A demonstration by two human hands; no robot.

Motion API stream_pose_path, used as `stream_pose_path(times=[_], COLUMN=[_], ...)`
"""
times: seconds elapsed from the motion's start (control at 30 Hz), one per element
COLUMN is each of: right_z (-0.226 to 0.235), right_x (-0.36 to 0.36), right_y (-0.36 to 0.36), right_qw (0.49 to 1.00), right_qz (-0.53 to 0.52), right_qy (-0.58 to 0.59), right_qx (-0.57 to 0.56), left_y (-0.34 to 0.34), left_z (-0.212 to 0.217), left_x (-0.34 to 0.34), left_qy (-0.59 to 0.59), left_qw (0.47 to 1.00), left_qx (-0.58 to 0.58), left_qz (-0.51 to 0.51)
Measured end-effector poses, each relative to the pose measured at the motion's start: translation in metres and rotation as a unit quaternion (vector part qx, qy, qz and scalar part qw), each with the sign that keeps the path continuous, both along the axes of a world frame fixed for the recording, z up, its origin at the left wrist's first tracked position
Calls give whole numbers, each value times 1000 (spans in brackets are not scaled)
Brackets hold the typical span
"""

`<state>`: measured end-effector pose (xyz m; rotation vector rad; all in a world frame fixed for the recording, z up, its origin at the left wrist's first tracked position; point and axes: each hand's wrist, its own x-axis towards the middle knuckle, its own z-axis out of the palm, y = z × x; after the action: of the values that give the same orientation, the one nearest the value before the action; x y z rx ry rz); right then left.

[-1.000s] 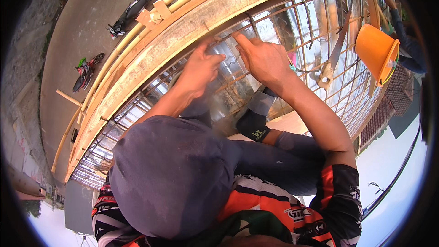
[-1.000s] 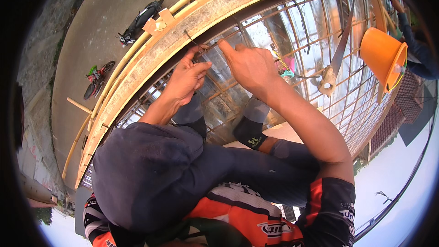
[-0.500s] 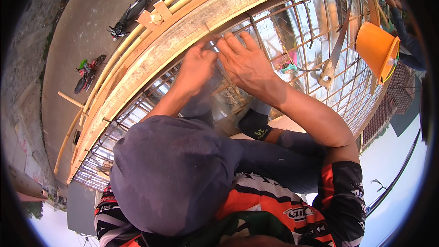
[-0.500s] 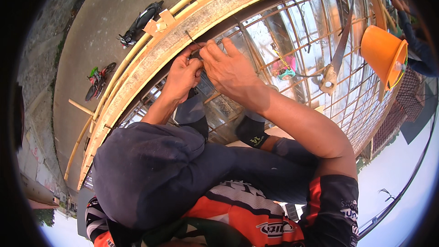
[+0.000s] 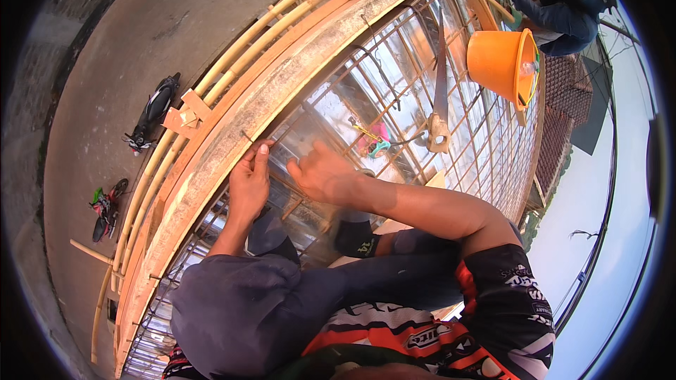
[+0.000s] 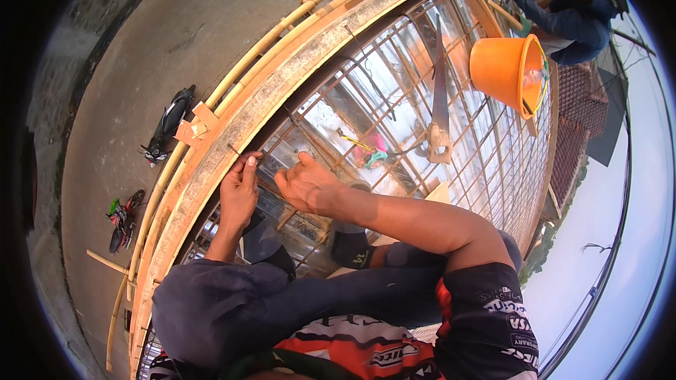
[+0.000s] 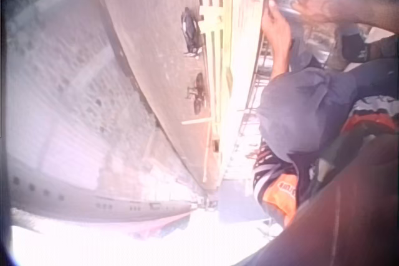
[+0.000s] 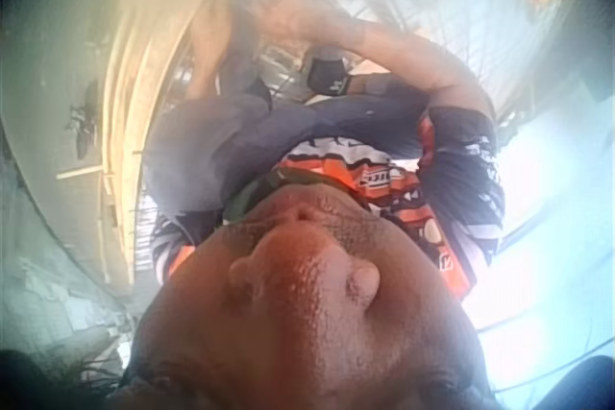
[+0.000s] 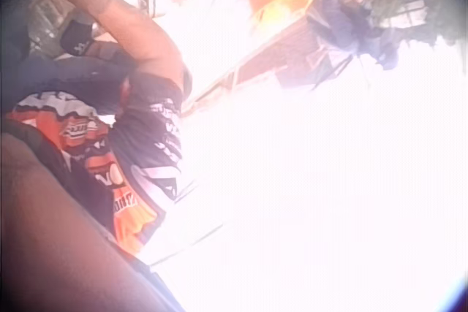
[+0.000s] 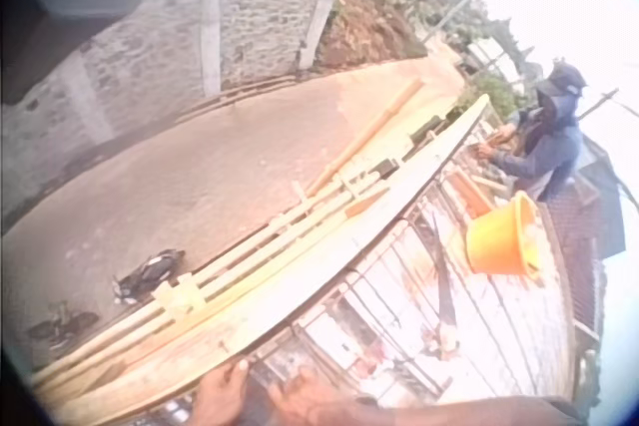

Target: The person measures and marks a wooden plank using a tape measure and pencil while positioned on a metal grid. They then use a hand saw to cut the plank and secure it to the structure with nails and a hammer.

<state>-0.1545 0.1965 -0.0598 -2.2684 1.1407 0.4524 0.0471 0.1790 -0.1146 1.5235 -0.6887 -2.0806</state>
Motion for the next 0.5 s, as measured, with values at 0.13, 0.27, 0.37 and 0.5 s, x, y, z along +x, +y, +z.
stream_pose_path(times=[0.13, 0.27, 0.37, 0.5], right_z=[3, 6, 7, -9], right_x=[11, 11, 12, 2], right_y=[-2, -7, -27, -18], right_qw=[951, 886, 904, 918], right_qz=[-214, -359, -308, -256], right_qy=[-1, -28, -12, -63], right_qx=[222, 293, 298, 297], left_y=[-3, 1, 1, -4], left_z=[3, -6, -8, -1], left_x=[2, -1, -6, 1], left_qy=[-14, -39, -31, 2], left_qw=[1000, 999, 998, 999], left_qx=[2, -21, -15, 33], left_qz=[3, 20, 46, 20])
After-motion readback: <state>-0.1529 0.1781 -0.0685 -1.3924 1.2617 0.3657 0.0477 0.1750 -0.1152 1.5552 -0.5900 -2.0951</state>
